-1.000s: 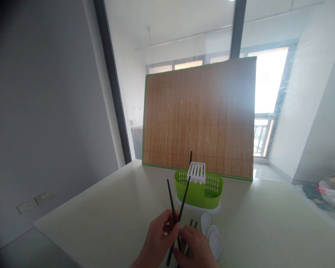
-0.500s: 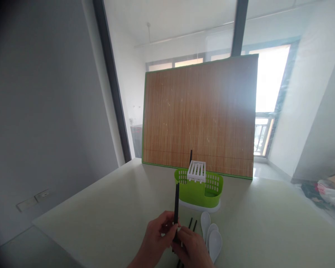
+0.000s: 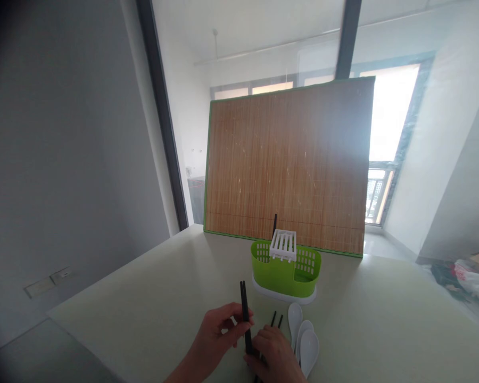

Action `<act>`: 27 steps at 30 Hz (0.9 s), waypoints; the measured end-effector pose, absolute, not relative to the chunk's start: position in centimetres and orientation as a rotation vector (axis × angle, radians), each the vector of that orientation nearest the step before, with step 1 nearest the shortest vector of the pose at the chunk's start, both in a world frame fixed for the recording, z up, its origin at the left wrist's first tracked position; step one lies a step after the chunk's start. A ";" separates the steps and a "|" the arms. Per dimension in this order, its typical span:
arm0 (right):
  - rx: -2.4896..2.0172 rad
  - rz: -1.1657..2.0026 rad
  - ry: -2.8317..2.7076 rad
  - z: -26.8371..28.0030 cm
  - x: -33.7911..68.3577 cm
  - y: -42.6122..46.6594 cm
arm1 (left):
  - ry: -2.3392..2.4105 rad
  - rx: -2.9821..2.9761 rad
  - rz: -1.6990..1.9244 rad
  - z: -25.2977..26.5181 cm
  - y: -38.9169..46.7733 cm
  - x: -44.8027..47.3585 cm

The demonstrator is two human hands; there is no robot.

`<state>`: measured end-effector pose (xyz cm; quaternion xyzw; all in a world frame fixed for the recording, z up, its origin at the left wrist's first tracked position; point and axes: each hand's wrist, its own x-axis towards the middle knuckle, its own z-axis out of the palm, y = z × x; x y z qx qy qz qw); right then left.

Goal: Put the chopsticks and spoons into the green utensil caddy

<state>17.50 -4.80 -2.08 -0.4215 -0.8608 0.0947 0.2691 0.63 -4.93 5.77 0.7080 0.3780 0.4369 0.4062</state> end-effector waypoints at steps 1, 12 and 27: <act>-1.135 0.260 -2.323 -2.0 17.5 -4.8 | 0.957 1.829 1.092 6.2 -5.0 0.4; -1.094 0.263 -2.316 -1.5 17.8 -5.2 | 0.977 2.080 0.981 10.2 -4.9 -1.1; -0.922 -0.056 -2.209 0.3 19.4 -4.7 | 1.046 2.295 1.186 17.6 13.8 2.6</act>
